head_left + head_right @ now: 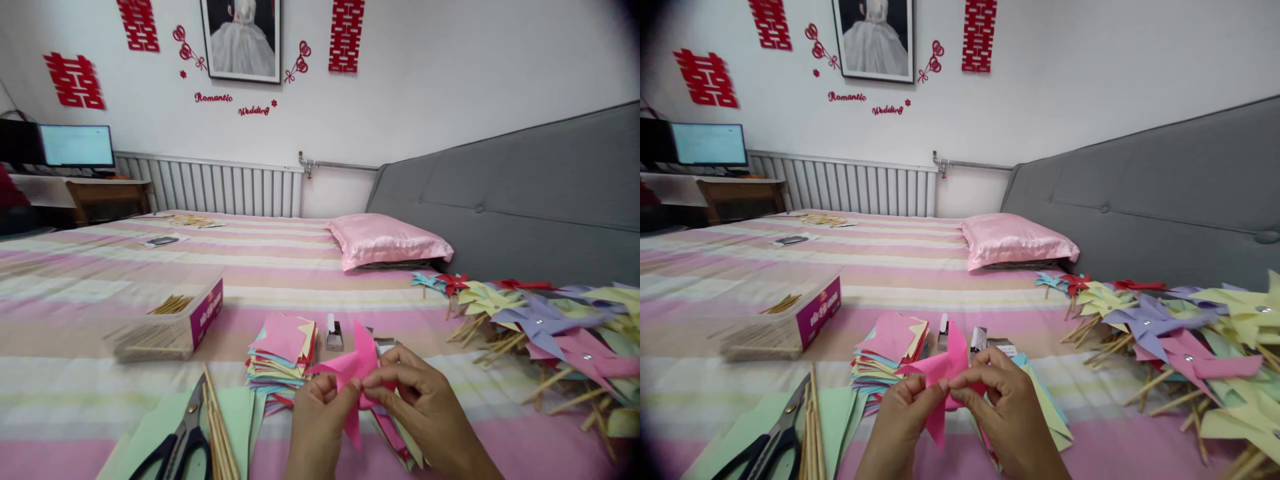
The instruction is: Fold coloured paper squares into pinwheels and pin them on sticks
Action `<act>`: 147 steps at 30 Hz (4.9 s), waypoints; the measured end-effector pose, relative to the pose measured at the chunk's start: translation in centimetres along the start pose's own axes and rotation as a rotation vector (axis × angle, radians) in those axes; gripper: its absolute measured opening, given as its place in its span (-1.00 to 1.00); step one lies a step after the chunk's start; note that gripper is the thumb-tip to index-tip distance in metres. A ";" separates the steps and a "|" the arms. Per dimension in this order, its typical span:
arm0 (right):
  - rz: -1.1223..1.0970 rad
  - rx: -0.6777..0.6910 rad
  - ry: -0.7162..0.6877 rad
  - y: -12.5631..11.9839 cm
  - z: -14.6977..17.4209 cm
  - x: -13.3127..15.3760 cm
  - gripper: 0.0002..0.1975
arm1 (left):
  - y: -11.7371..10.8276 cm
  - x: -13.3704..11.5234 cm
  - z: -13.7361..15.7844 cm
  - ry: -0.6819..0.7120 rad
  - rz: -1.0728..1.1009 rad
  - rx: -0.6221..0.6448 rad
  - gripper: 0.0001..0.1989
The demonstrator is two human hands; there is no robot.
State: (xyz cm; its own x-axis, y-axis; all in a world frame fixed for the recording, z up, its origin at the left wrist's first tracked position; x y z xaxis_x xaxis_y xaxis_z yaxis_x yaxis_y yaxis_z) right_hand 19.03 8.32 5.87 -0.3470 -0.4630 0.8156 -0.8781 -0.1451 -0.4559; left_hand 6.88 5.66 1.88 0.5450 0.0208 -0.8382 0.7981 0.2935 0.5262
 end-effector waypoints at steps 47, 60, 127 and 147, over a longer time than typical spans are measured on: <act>0.059 -0.008 0.062 -0.5 -0.1 -0.1 -0.81 | 1.5 -1.5 0.6 0.109 -0.097 0.156 -0.89; -0.159 0.012 0.171 0.5 0.1 -0.9 -0.68 | 1.2 -1.9 0.7 0.159 -0.213 0.088 -0.78; -0.498 0.090 0.211 0.4 0.1 0.3 -0.70 | 2.3 -0.7 1.0 0.197 -0.211 0.238 -0.78; -0.516 -0.011 0.260 0.3 0.1 -1.6 -0.72 | 0.9 -3.3 1.3 0.223 -0.545 0.136 -0.74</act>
State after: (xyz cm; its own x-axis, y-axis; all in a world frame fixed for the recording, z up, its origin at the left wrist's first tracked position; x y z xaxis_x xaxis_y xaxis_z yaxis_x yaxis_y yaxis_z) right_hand 19.36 8.95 4.45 0.0589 -0.1043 0.9928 -0.9580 -0.2854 0.0268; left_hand 6.12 4.59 5.31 -0.0073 0.1054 -0.9944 0.9810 0.1935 0.0133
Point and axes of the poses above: each hand's wrist, its own z-axis away from the middle knuckle, its own y-axis out of the palm, x = y × z, the point moved 7 cm from there along -z, towards the middle knuckle, and after that the axes turned 6 degrees about z, right-handed, at the moved point
